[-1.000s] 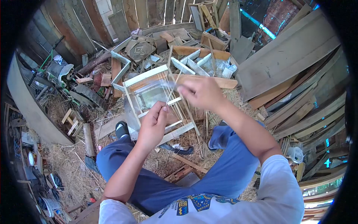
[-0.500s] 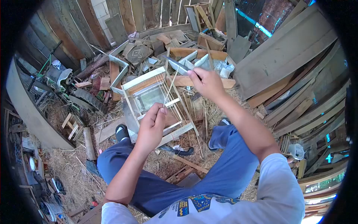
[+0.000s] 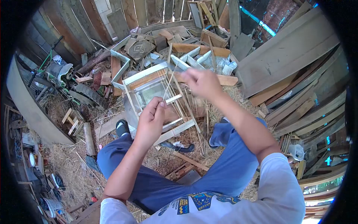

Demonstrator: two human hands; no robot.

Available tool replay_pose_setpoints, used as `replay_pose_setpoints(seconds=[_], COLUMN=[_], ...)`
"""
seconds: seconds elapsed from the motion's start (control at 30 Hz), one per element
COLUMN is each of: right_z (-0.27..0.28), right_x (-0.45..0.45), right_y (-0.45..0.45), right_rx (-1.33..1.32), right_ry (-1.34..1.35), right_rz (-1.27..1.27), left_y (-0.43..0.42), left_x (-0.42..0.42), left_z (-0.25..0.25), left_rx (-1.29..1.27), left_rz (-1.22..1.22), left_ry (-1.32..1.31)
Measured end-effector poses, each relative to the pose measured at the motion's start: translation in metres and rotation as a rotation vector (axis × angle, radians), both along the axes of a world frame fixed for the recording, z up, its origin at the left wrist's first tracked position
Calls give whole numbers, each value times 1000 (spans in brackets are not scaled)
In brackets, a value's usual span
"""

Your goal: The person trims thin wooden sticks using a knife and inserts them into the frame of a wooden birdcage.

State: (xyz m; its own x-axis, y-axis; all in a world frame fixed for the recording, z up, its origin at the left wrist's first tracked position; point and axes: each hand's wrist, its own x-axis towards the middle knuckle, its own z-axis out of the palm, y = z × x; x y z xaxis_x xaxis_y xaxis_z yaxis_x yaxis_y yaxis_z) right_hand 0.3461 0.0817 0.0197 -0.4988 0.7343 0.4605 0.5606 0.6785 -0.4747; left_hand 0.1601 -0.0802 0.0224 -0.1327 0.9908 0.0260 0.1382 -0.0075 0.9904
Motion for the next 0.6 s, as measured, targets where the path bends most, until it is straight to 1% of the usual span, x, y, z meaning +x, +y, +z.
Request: replay_pose_setpoints(seconds=[0.03,0.1,0.13,0.2,0.23,0.27,0.33,0.4,0.47,0.5,0.57,0.6], right_z=[1,14,15,13,14,12,9,6,7,7,5,2], right_x=[9,27,28,30,25,20,9,5,4,5,12,21], right_y=[16,39,37,18,2,-7,-19,-26,-27,-23,-1,17], right_rx=[3,5,13,-61,-110,-121,117,100,110,111,33,36], right_ry=[1,10,10,149,124,121,16,0,-78,-78,11,12], right_rz=[-5,-160,-160,-123,-68,-66,181,208,239,239,5,-7], left_y=[1,-2,-4,-4,-1,-1,0,0,-3,-4,-5,-8], left_x=[-1,3,4,4,3,2,1,0,2,1,-1,0], left_z=[1,3,3,-1,-3,-7,-15,-14,-8,-6,-3,-1], left_rx=[-48,-17,7,-12,-45,-83,-77,-60,-26,-25,-97,-95], left_rz=[-8,-41,-66,-71,-67,-66,-69,-75,-28,-29,-71,-83], left_ry=[-43,-43,-44,-98,-150,-200,-210,-210,-65,-65,-68,-66])
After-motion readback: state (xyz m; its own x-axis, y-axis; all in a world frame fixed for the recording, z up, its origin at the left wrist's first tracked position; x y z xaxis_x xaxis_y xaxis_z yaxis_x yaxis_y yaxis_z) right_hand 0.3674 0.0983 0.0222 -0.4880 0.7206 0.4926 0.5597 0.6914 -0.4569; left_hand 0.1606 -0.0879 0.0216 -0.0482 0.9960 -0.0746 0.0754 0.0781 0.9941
